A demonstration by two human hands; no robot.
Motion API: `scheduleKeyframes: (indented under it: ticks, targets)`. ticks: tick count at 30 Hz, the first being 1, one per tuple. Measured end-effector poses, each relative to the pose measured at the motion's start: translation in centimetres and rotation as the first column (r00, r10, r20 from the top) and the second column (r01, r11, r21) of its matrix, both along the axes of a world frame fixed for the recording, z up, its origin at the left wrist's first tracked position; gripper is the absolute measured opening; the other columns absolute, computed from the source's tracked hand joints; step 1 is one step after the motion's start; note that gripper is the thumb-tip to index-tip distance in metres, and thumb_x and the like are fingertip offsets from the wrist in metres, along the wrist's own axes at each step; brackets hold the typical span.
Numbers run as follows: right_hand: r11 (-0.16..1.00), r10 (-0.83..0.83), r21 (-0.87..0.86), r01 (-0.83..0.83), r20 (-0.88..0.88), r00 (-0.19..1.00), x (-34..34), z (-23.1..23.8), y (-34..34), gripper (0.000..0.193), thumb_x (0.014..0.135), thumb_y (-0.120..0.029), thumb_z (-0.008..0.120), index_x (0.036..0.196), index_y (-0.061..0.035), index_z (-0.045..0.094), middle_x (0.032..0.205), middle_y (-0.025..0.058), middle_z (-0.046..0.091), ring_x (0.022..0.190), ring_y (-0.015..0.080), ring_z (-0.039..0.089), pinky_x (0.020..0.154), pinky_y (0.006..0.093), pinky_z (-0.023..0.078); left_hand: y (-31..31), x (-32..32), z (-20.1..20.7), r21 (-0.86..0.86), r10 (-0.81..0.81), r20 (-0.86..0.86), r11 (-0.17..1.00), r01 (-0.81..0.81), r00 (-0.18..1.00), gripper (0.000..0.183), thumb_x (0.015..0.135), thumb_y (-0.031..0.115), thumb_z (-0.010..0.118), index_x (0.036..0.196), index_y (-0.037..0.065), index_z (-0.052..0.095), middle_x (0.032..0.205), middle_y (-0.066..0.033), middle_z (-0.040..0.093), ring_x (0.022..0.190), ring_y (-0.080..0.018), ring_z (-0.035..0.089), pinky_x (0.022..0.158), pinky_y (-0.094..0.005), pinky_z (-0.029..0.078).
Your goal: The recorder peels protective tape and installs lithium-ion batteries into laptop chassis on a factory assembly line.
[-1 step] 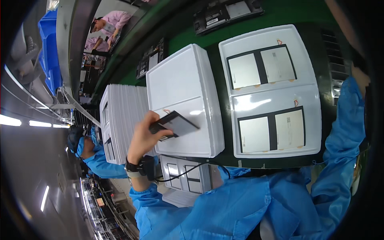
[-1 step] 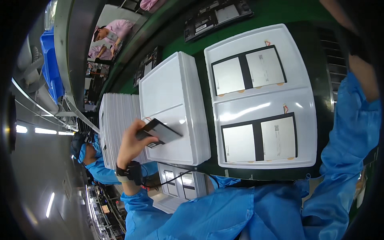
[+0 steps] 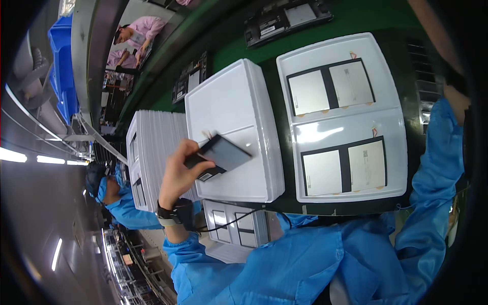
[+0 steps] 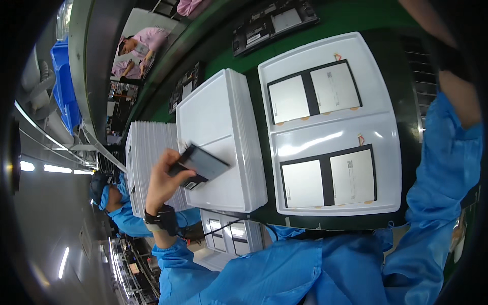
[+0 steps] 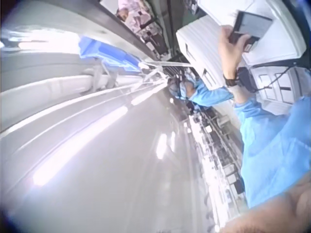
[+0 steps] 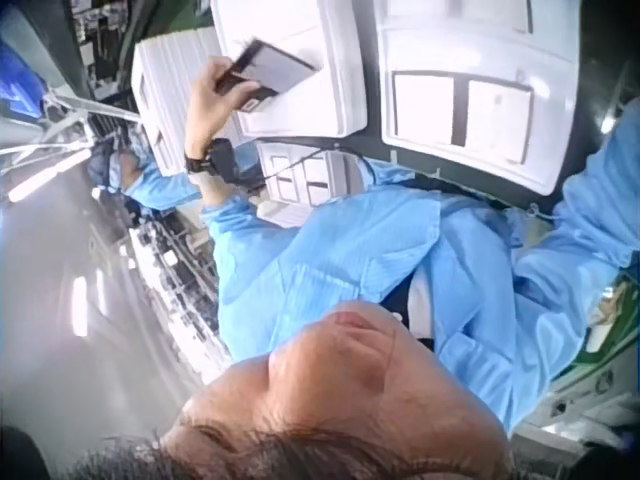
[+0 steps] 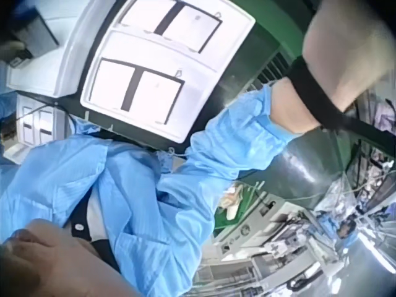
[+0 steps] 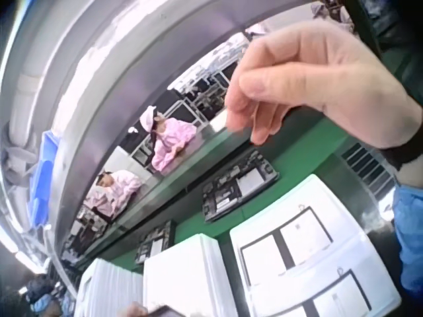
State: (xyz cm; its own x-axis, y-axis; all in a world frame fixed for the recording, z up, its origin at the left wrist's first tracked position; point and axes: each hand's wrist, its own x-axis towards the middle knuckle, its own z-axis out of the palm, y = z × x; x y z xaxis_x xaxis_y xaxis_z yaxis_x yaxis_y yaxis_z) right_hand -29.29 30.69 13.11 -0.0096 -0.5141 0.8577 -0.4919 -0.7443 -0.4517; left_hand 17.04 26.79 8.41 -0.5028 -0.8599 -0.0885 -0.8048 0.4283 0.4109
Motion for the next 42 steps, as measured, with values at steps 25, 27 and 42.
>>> scheduleKeyframes:
  ticks: [25,27,42]
  targets:
    - [0.751,-0.224,0.661,0.017,0.23,0.947,-3.0,-8.8,-9.8,0.023,0.089,-0.002,0.072,0.111,0.0019,0.068,0.092,0.0082,0.072,0.087,0.0117,0.069,0.079,0.0231,0.056,-14.2,-28.2,-9.8,0.368,0.221,-0.857,0.895,0.252,0.465,0.019,0.102,0.012,0.059,0.116,0.001,0.051,0.108,-0.0144,0.073,0.091,-0.0177,0.073,0.078,-0.0287,0.06]
    - [0.733,-0.136,0.649,-0.202,0.431,0.892,-2.8,-9.0,-10.0,0.022,0.091,0.0,0.069,0.113,0.0035,0.065,0.092,0.008,0.071,0.086,0.011,0.068,0.078,0.0226,0.056,-13.9,-28.2,-9.1,0.377,0.231,-0.847,0.896,0.235,0.478,0.019,0.102,0.012,0.059,0.116,0.001,0.051,0.108,-0.0147,0.073,0.091,-0.0181,0.073,0.078,-0.0293,0.061]
    - [0.74,-0.121,0.609,-0.286,0.54,0.833,1.3,-9.0,-9.5,0.017,0.089,-0.001,0.072,0.104,0.005,0.07,0.095,0.0127,0.074,0.087,0.016,0.073,0.082,0.025,0.059,-14.3,-27.5,-9.2,0.433,0.398,-0.894,0.886,0.165,0.204,0.032,0.101,0.017,0.065,0.123,-0.001,0.051,0.108,-0.0104,0.072,0.093,-0.0109,0.067,0.083,-0.0241,0.052]
